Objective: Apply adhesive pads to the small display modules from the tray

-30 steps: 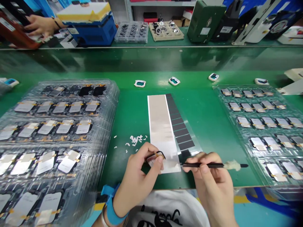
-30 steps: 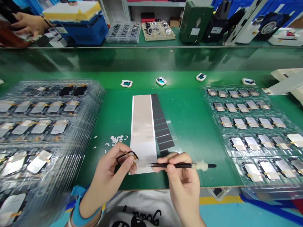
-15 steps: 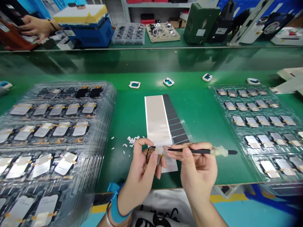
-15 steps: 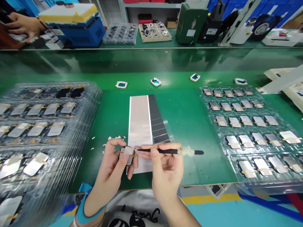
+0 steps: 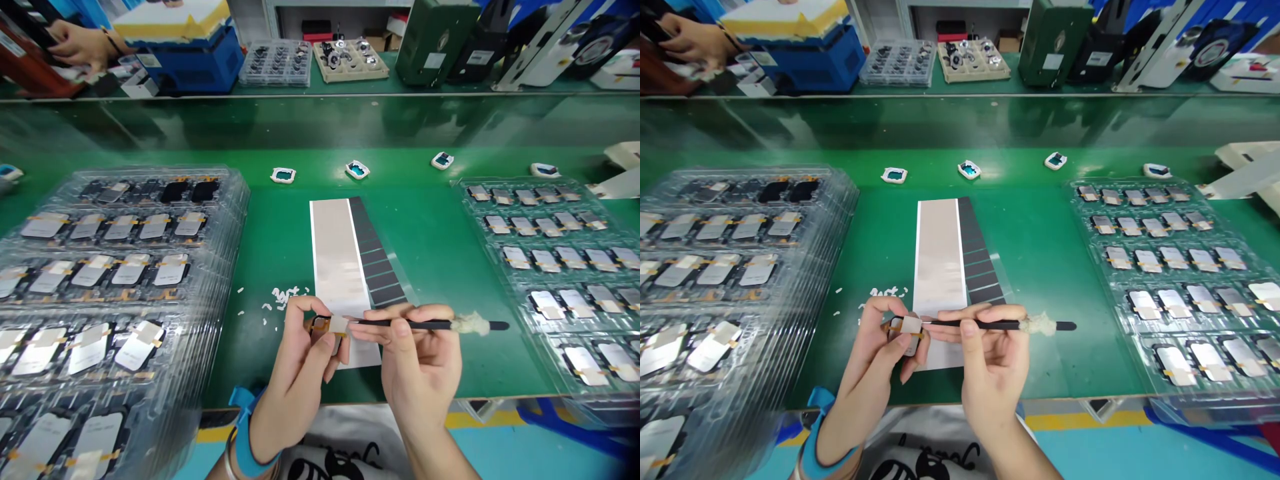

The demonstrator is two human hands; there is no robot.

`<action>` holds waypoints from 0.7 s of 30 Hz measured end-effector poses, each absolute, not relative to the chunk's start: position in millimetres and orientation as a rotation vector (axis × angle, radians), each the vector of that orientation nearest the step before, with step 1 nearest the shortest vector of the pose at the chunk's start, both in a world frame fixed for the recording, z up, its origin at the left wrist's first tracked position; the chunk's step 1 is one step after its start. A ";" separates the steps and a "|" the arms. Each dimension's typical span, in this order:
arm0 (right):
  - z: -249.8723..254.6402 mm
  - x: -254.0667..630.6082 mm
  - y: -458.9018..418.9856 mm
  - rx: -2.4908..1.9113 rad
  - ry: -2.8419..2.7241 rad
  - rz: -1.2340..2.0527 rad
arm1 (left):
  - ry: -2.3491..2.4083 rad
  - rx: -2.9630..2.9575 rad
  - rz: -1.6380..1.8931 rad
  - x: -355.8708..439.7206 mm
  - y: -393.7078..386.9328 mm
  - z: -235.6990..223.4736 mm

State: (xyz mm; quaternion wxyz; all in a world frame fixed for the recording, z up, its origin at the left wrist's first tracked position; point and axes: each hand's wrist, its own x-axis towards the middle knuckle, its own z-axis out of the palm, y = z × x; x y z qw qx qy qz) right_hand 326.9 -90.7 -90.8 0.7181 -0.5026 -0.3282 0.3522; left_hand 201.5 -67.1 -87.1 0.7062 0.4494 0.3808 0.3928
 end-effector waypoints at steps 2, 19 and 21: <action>-91.3 326.8 -91.5 -1.093 -0.747 0.796 | 0.825 0.974 0.889 201.3 -66.5 -86.0; -89.7 325.0 -94.7 -1.138 -0.841 0.753 | 0.847 1.039 0.887 200.9 -69.7 -84.0; -89.6 325.3 -95.3 -1.127 -0.837 0.763 | 0.846 1.045 0.895 201.0 -69.7 -84.6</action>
